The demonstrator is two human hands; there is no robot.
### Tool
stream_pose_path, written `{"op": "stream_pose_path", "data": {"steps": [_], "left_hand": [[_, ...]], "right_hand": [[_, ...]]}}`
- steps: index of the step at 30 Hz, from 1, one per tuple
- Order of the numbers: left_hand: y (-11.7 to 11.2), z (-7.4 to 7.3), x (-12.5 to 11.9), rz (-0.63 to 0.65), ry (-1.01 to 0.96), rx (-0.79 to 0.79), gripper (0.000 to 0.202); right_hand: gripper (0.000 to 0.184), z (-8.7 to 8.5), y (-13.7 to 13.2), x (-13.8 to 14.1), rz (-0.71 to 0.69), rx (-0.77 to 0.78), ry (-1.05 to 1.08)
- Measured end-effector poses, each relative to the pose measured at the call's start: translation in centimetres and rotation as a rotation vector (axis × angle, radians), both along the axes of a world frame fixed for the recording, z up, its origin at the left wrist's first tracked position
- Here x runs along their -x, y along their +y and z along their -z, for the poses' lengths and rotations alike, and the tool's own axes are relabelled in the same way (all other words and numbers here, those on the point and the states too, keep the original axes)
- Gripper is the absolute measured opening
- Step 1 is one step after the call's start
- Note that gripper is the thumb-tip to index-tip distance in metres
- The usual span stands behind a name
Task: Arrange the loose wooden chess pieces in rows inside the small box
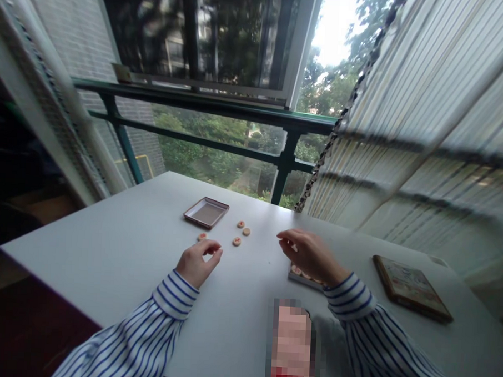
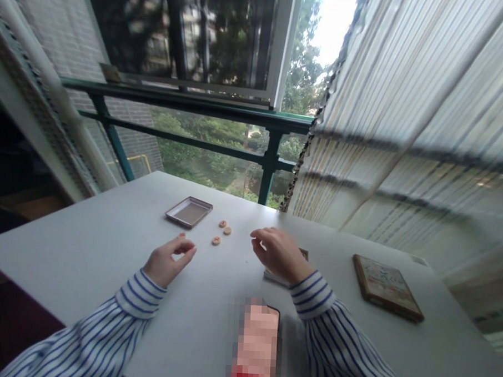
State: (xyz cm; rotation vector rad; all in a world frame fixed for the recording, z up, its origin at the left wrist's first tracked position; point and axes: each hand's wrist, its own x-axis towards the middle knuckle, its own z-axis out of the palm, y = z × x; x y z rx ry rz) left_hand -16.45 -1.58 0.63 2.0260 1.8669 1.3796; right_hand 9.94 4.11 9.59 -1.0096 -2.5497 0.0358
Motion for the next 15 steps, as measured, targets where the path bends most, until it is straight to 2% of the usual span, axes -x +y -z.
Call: {"op": "stream_pose_path", "data": {"steps": [4, 9, 15], "left_hand": [[0.0, 0.7, 2.2, -0.075, 0.068, 0.007, 0.015], [0.8, 1.0, 4.5, -0.148, 0.125, 0.07, 0.021], [2.6, 1.3, 5.6, -0.245, 0.256, 0.161, 0.023]], "right_hand": [[0.024, -0.3, -0.2, 3.0, -0.08, 0.011, -0.118], [0.025, 0.2, 0.0, 6.2, -0.123, 0.024, -0.25], [0.024, 1.2, 0.2, 9.0, -0.144, 0.002, -0.337]]}}
